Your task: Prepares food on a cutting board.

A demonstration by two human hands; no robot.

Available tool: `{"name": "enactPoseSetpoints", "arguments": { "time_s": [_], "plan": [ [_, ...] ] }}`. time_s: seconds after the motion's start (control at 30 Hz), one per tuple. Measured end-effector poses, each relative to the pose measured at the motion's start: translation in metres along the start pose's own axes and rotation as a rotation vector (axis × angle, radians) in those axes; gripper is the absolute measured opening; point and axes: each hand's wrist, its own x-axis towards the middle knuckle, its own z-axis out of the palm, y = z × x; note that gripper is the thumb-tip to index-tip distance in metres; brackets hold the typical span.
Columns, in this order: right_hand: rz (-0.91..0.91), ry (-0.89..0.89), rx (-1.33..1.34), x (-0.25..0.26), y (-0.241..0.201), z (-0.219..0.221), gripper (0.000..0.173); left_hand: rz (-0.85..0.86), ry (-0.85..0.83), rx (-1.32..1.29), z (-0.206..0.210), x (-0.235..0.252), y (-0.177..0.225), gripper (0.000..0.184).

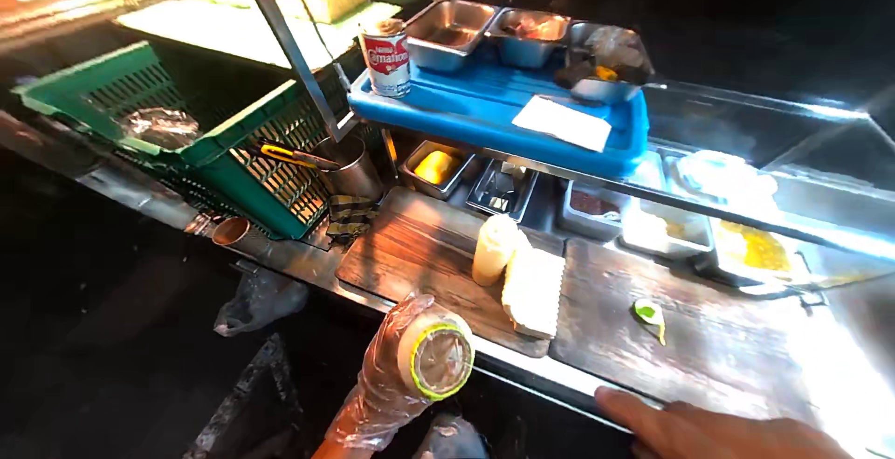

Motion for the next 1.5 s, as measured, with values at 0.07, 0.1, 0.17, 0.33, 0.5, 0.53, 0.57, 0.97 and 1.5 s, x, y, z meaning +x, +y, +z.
{"name": "enactPoseSetpoints", "arguments": {
  "time_s": [0.07, 0.1, 0.17, 0.33, 0.5, 0.53, 0.57, 0.97, 1.5],
  "plan": [
    [-0.033, -0.079, -0.142, -0.006, -0.014, -0.011, 0.030, 0.031, -0.034, 0.040, 0.000, -0.006, 0.020, 0.095],
    [-0.037, -0.114, -0.206, -0.010, -0.018, -0.013, 0.029, 0.048, -0.059, 0.062, 0.001, -0.010, 0.029, 0.093],
    [-0.038, -0.175, -0.309, -0.015, -0.022, -0.010, 0.033, 0.082, -0.108, 0.119, 0.004, -0.018, 0.046, 0.089],
    [-0.148, -0.001, -0.357, -0.027, -0.019, 0.040, 0.018, 0.149, -0.173, 0.259, 0.019, -0.033, 0.086, 0.080],
    [-0.283, 0.218, -0.429, -0.028, 0.002, 0.099, 0.014, 0.111, -0.193, 0.244, 0.034, -0.054, 0.108, 0.082],
    [-0.255, 0.149, -0.361, -0.027, 0.004, 0.101, 0.013, 0.089, -0.205, 0.224, 0.036, -0.058, 0.111, 0.084],
    [-0.201, 0.045, -0.252, -0.026, 0.004, 0.098, 0.013, 0.071, -0.217, 0.195, 0.038, -0.061, 0.113, 0.086],
    [0.408, -0.078, 1.067, -0.067, 0.037, 0.066, 0.021, 0.092, -0.284, -0.124, 0.055, -0.071, 0.108, 0.089],
    [0.374, -0.466, 0.597, -0.021, 0.065, 0.033, 0.031, 0.001, -0.507, -0.287, 0.059, -0.020, 0.069, 0.098]
  ]
}}
